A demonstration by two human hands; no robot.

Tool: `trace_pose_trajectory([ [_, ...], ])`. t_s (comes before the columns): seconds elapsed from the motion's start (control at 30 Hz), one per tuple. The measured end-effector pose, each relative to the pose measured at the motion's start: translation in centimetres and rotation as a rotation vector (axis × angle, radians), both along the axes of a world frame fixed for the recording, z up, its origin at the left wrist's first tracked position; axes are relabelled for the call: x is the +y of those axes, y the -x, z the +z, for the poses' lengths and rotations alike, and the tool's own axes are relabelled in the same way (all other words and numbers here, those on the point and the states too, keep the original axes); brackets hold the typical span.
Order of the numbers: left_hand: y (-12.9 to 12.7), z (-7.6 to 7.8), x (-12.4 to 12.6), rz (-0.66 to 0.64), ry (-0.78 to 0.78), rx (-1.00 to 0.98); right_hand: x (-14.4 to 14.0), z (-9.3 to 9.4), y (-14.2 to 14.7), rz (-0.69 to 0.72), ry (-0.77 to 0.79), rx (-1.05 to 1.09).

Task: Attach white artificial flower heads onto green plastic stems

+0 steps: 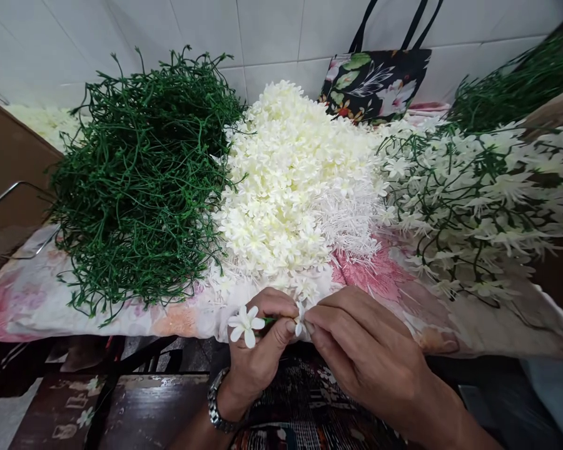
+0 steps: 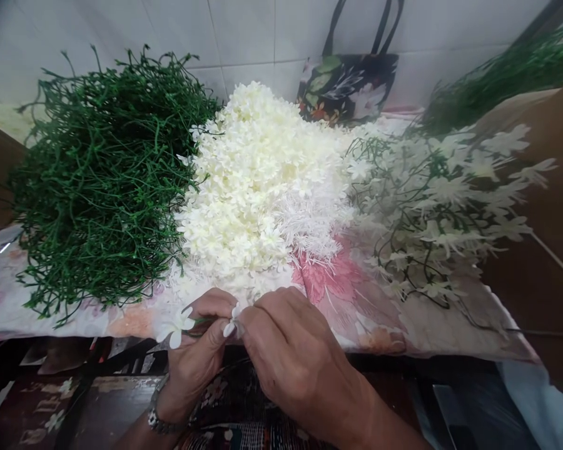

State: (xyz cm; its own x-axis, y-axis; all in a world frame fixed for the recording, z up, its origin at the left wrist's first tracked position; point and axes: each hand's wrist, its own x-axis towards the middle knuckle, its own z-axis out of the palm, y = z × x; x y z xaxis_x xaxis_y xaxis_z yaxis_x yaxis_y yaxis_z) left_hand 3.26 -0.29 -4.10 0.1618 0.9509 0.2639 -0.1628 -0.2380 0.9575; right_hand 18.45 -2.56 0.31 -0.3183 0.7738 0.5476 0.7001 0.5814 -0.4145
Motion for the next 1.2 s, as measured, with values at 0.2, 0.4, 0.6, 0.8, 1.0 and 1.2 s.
trace_pose_trajectory([
  [0.2, 0.4, 1.5, 0.2, 0.019, -0.301, 0.393, -0.2, -0.3, 0.0, 0.020, -0.001, -0.026],
  [0.4, 0.1, 0.9, 0.0, 0.051, -0.402, 0.473, 0.1, -1.4, 0.2, -0.008, 0.023, 0.081],
  [0.6, -0.6, -0.6, 0.0, 0.046, -0.001, 0.137, 0.6, -1.9, 0.1, 0.031, 0.116, 0.223],
  [0.8, -1.0, 0.4, 0.3, 0.005, 0.536, -0.303, 0.6, -1.7, -0.6, 0.039, 0.184, 0.269],
  [1.0, -1.2, 0.0, -0.1, 0.008, 0.396, -0.266, 0.6, -1.5, -0.1, 0.083, 0.183, 0.290],
  [1.2, -0.2, -0.4, -0.8, -0.075, 0.304, -0.082, 0.7, -2.1, -0.2, 0.036, 0.221, 0.345],
])
